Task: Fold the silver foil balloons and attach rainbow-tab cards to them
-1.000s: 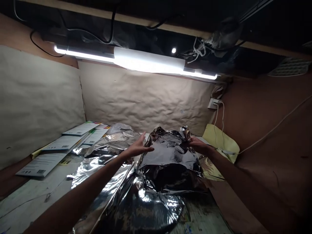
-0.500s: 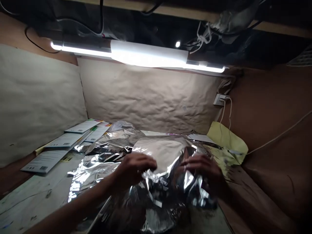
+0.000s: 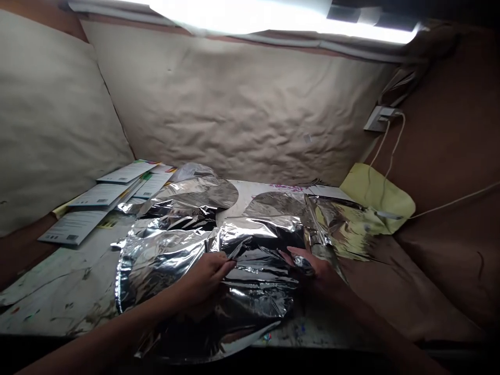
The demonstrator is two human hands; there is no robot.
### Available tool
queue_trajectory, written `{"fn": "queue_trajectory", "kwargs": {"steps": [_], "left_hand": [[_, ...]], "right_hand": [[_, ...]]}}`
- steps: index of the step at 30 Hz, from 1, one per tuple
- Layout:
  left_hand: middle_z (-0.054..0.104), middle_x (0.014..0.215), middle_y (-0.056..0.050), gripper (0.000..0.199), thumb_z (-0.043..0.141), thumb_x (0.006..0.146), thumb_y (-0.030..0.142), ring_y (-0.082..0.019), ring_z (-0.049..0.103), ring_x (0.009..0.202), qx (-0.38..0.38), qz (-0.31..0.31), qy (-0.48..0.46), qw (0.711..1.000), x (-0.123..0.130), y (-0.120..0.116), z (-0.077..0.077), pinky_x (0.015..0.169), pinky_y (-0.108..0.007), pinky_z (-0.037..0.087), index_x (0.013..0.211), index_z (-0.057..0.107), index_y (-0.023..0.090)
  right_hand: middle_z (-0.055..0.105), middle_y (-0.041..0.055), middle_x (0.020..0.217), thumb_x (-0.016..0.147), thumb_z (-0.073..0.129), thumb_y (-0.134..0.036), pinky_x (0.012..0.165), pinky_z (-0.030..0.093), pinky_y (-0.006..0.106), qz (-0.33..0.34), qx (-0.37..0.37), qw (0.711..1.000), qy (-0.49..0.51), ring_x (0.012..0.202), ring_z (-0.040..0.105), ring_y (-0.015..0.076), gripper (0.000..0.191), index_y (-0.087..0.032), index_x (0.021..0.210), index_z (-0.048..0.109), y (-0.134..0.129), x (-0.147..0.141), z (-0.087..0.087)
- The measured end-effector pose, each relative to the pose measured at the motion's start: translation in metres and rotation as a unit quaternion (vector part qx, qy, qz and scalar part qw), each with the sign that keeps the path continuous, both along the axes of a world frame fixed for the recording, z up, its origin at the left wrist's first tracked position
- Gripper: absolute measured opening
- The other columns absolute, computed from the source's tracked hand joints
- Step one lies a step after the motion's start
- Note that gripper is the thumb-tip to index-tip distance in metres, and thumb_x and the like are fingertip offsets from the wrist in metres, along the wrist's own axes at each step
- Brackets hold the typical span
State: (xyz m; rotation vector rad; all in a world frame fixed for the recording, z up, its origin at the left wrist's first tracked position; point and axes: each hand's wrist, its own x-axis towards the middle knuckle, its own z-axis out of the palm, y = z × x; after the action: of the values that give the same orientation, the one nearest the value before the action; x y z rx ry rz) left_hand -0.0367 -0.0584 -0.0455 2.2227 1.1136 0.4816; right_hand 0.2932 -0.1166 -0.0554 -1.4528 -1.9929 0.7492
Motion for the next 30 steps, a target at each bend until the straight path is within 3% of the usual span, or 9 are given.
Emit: {"fn": "queue_trajectory", "kwargs": {"steps": [3, 6, 10, 12, 14, 17, 22, 27, 30], "left_hand": [[0.063, 0.070, 0.001, 0.034, 0.044, 0.097, 0.042, -0.016, 0.058, 0.065, -0.011, 0.038, 0.028, 0.999, 0.003, 0.006, 0.000, 0.061, -0.026, 0.038, 0.086, 0.066, 0.019], [0.065, 0.072, 0.003, 0.025, 0.051, 0.093, 0.040, -0.017, 0.060, 0.067, 0.003, 0.052, 0.053, 0.997, 0.002, 0.003, 0.000, 0.061, -0.026, 0.037, 0.108, 0.062, 0.023], [0.069, 0.086, -0.002, 0.041, 0.050, 0.093, 0.035, -0.021, 0.063, 0.077, 0.042, 0.065, 0.089, 0.993, 0.004, -0.005, -0.006, 0.068, -0.030, 0.044, 0.132, 0.049, 0.024], [0.067, 0.110, -0.009, 0.056, 0.048, 0.092, 0.029, -0.024, 0.063, 0.096, 0.082, 0.057, 0.061, 0.993, 0.006, -0.007, -0.010, 0.080, -0.035, 0.048, 0.145, 0.033, 0.022], [0.057, 0.130, -0.013, 0.055, 0.047, 0.091, 0.023, -0.026, 0.057, 0.115, 0.114, 0.025, 0.031, 0.993, 0.007, -0.007, -0.011, 0.094, -0.039, 0.046, 0.144, 0.033, 0.021], [0.055, 0.132, -0.011, 0.046, 0.047, 0.091, 0.019, -0.025, 0.054, 0.119, 0.105, -0.025, 0.030, 0.994, 0.004, -0.004, -0.009, 0.100, -0.040, 0.044, 0.137, 0.041, 0.023], [0.059, 0.128, -0.009, 0.047, 0.049, 0.091, 0.020, -0.025, 0.059, 0.111, 0.085, -0.063, 0.047, 0.993, -0.002, -0.005, -0.005, 0.094, -0.039, 0.046, 0.137, 0.040, 0.023], [0.069, 0.093, 0.000, 0.034, 0.047, 0.098, 0.028, -0.018, 0.066, 0.075, 0.030, -0.101, 0.097, 0.990, 0.004, -0.023, 0.002, 0.070, -0.028, 0.047, 0.132, 0.047, 0.029], [0.067, 0.110, -0.003, 0.034, 0.052, 0.096, 0.028, -0.021, 0.067, 0.087, 0.087, -0.102, 0.139, 0.981, 0.008, -0.029, 0.003, 0.075, -0.030, 0.049, 0.129, 0.053, 0.033]], "right_hand": [[0.070, 0.0089, 0.111, 0.091, 0.057, -0.046, 0.086, 0.052, 0.035, -0.013, -0.015, 1.000, 0.016, 0.100, 0.065, 0.0281, 0.035, -0.023, 0.117, 0.064, 0.002, 0.001, -0.003], [0.071, 0.0072, 0.092, 0.092, 0.056, -0.044, 0.076, 0.055, 0.034, -0.107, -0.026, 0.992, 0.064, 0.085, 0.067, 0.0243, 0.034, -0.022, 0.117, 0.060, 0.000, -0.001, -0.014], [0.065, 0.0099, 0.115, 0.085, 0.066, -0.030, 0.076, 0.059, 0.037, -0.159, 0.041, 0.986, 0.023, 0.087, 0.068, 0.0229, 0.073, -0.025, 0.150, 0.032, -0.002, -0.010, -0.027], [0.052, 0.0113, 0.138, 0.088, 0.061, -0.020, 0.086, 0.058, 0.041, -0.136, 0.158, 0.977, -0.052, 0.108, 0.063, 0.0261, 0.070, -0.031, 0.151, 0.032, -0.006, -0.014, -0.029], [0.038, 0.0083, 0.152, 0.092, 0.053, -0.011, 0.100, 0.051, 0.045, -0.096, 0.281, 0.949, -0.103, 0.131, 0.048, 0.0283, 0.064, -0.035, 0.149, 0.038, -0.012, -0.016, -0.029], [0.037, 0.0074, 0.155, 0.091, 0.053, -0.006, 0.109, 0.045, 0.047, -0.019, 0.378, 0.913, -0.154, 0.140, 0.038, 0.0288, 0.064, -0.032, 0.149, 0.040, -0.024, -0.011, -0.025], [0.049, 0.0098, 0.149, 0.092, 0.063, -0.035, 0.109, 0.043, 0.052, 0.137, 0.291, 0.903, -0.285, 0.136, 0.044, 0.0322, 0.057, -0.022, 0.145, 0.048, -0.034, -0.004, -0.014], [0.060, 0.0077, 0.138, 0.094, 0.058, -0.029, 0.106, 0.045, 0.045, 0.170, 0.230, 0.915, -0.283, 0.119, 0.060, 0.0244, 0.046, -0.023, 0.139, 0.053, -0.057, -0.007, -0.007], [0.061, 0.0095, 0.136, 0.089, 0.065, -0.039, 0.110, 0.041, 0.048, 0.222, 0.225, 0.905, -0.286, 0.119, 0.059, 0.0273, 0.056, -0.021, 0.140, 0.052, -0.072, -0.006, -0.007]]}}
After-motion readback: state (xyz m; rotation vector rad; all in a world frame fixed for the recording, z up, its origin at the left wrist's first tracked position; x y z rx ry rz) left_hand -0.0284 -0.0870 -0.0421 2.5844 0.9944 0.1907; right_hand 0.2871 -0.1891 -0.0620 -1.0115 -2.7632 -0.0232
